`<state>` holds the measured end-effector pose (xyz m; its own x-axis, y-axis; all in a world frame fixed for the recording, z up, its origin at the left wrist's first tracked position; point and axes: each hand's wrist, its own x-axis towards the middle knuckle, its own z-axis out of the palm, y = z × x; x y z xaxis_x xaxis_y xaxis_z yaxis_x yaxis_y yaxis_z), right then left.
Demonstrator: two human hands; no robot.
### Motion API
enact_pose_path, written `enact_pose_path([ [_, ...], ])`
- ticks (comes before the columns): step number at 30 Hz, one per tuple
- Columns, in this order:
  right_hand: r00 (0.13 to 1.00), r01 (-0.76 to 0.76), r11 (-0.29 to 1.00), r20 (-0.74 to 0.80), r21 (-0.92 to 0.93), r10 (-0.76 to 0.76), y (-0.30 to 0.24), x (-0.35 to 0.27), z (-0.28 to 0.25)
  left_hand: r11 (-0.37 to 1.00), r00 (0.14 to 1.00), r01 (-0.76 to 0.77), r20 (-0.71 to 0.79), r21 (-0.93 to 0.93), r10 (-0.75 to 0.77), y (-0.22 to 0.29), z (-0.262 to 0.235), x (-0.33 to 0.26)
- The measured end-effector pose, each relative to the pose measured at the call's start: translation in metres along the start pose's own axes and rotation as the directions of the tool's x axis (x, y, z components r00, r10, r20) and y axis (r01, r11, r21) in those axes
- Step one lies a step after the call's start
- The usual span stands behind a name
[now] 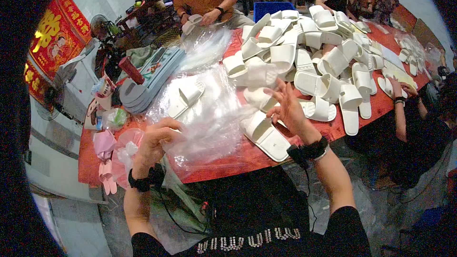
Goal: Packing pairs of white plastic slippers into clear plastic bags and then placing them into a large green woven sack.
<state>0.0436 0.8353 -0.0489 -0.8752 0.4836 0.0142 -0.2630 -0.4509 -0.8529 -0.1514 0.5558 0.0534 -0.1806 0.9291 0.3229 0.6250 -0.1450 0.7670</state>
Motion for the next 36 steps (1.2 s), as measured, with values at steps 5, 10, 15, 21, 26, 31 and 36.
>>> enact_pose_path([
  [5,0.987,0.017,1.0,0.161,-0.021,-0.013,-0.031,-0.01,0.005,0.787,0.928,-0.363,0.118,0.5,0.353,0.028,-0.007,0.016],
  [10,0.958,0.203,0.979,0.201,0.035,-0.206,-0.045,-0.01,-0.004,0.584,0.884,-0.401,0.132,0.706,0.448,0.023,-0.003,0.016],
  [15,0.886,0.379,0.925,0.298,-0.028,-0.354,-0.036,-0.024,-0.002,0.402,0.919,-0.286,0.129,0.87,0.373,-0.011,0.016,-0.008],
  [21,0.977,0.109,0.957,0.208,-0.269,-0.053,0.027,-0.027,-0.02,0.729,0.978,0.085,-0.196,0.679,0.069,-0.119,0.036,-0.049],
  [26,0.97,-0.071,0.914,0.186,-0.399,0.156,0.102,-0.024,-0.043,0.72,0.594,0.534,-0.408,-0.443,-0.693,-0.199,0.081,-0.091],
  [31,0.956,0.008,0.954,0.282,-0.299,0.08,0.124,-0.024,-0.062,0.586,0.426,0.449,-0.415,-0.674,-0.804,-0.186,0.136,-0.085],
  [36,0.999,-0.019,0.819,0.026,-0.573,0.041,0.123,-0.034,-0.045,0.736,0.586,0.39,-0.467,-0.553,-0.662,-0.177,0.139,-0.076],
])
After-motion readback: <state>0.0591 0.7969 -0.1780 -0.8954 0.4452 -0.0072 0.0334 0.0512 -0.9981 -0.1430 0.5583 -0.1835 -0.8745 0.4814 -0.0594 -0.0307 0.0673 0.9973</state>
